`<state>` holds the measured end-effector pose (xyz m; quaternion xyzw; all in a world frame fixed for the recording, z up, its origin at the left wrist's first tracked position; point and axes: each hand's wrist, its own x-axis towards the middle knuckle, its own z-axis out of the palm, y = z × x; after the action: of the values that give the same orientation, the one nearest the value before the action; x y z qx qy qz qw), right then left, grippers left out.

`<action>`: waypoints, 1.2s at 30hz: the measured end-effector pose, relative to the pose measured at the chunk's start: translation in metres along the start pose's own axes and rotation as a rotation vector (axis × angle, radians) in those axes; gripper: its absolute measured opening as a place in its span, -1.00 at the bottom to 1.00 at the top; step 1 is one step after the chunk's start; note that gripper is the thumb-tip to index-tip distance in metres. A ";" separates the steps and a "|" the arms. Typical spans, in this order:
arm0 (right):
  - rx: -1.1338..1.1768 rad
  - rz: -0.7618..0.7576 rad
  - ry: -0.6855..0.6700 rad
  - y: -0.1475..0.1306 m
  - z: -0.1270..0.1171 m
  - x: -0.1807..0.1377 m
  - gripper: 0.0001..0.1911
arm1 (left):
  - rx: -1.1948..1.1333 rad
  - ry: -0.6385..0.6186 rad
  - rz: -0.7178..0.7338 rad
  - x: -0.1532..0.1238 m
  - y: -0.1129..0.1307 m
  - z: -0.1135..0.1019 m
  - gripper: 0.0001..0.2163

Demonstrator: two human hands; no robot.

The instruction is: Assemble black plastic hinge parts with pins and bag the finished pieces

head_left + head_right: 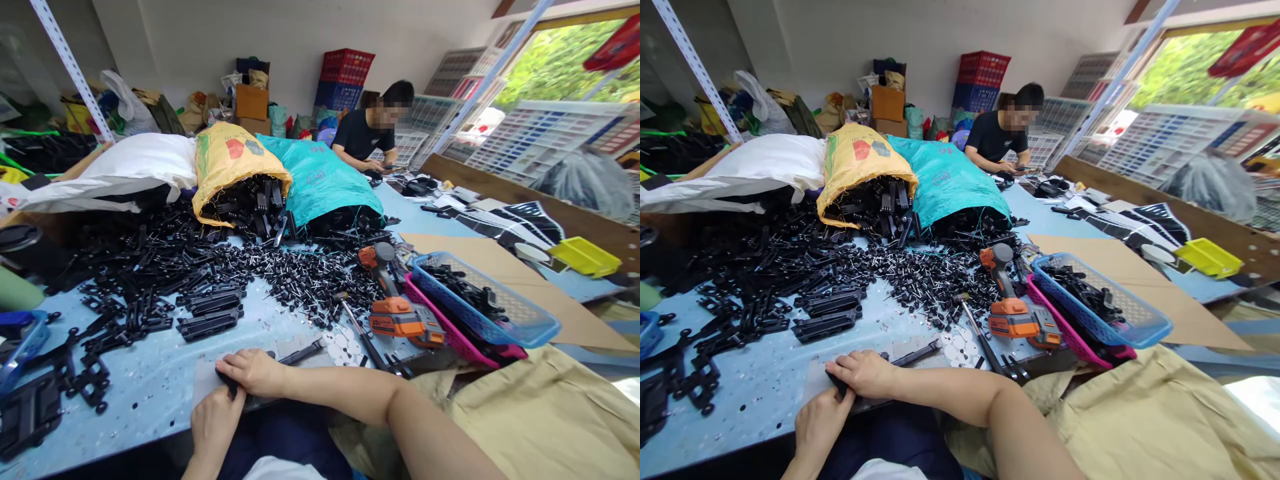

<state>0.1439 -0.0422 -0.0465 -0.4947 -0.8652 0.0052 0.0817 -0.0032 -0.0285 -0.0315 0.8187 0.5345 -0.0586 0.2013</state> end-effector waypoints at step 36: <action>0.045 -0.109 0.154 0.066 -0.007 -0.090 -0.57 | -0.019 0.272 0.739 0.040 0.023 0.005 -0.64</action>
<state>0.2460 -0.0859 -0.0573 -0.4438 -0.8817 -0.0179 0.1589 0.0350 -0.0041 -0.0423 0.9544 0.2259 0.1317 0.1437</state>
